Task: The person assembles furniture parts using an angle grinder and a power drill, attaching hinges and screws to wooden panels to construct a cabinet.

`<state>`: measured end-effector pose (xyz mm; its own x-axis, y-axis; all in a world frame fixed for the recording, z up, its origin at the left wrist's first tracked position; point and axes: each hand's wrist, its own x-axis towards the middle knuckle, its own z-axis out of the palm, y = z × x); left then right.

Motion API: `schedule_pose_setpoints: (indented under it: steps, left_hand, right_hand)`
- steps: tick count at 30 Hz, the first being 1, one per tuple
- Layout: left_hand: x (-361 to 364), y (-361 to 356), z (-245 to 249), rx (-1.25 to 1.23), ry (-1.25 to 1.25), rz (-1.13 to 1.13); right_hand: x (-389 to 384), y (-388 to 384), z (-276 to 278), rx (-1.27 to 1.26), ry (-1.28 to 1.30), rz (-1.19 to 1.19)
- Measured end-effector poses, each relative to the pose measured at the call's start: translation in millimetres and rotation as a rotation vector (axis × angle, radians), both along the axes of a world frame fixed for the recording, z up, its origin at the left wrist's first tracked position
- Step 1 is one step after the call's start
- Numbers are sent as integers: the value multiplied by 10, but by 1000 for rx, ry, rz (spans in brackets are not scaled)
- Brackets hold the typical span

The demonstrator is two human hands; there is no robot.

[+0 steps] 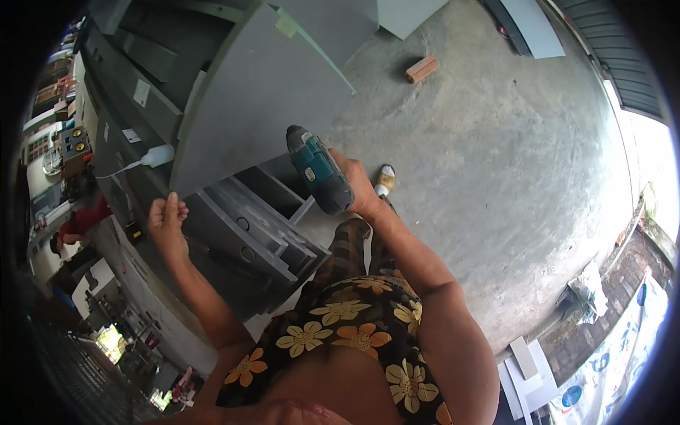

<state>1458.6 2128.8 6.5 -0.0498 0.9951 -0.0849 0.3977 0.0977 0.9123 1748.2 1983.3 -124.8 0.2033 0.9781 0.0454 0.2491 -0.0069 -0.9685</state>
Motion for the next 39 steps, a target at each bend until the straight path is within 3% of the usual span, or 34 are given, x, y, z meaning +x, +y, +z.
schedule_pose_setpoints:
  steps: [3, 6, 11, 13, 14, 16, 21, 24, 29, 33, 39]
  left_hand:
    - [-13, 10, -65, -34, -100, 54]
    - [11, -21, -102, -36, -156, 87]
    - [34, -35, -182, -8, -229, 79]
    - [85, -35, -166, -10, -240, 82]
    - [96, -39, -164, -14, -244, 84]
    - [130, -49, -160, 6, -260, 83]
    - [146, -68, -195, 30, -304, 94]
    - [146, -65, -244, 49, -326, 107]
    - [151, -67, -274, 44, -353, 131]
    - [133, -85, -166, -23, -228, 138]
    - [139, -42, -27, -108, -259, 99]
  right_hand:
    - [77, 97, 212, 142, -5, -6]
    - [209, 148, 488, 26, 55, 34]
    - [346, 253, 997, 205, -142, 71]
    - [445, 343, 1134, 386, -336, 140]
    - [505, 346, 1084, 370, -478, 137]
    - [543, 548, 1349, 217, -398, 42]
    - [521, 1012, 1964, 35, -15, 57]
    - [512, 1240, 2190, -73, 14, 32]
    - [633, 1645, 2183, -112, 27, 76]
    - [771, 1849, 2070, -253, -126, 132]
    - [694, 1741, 2277, -246, -14, 336]
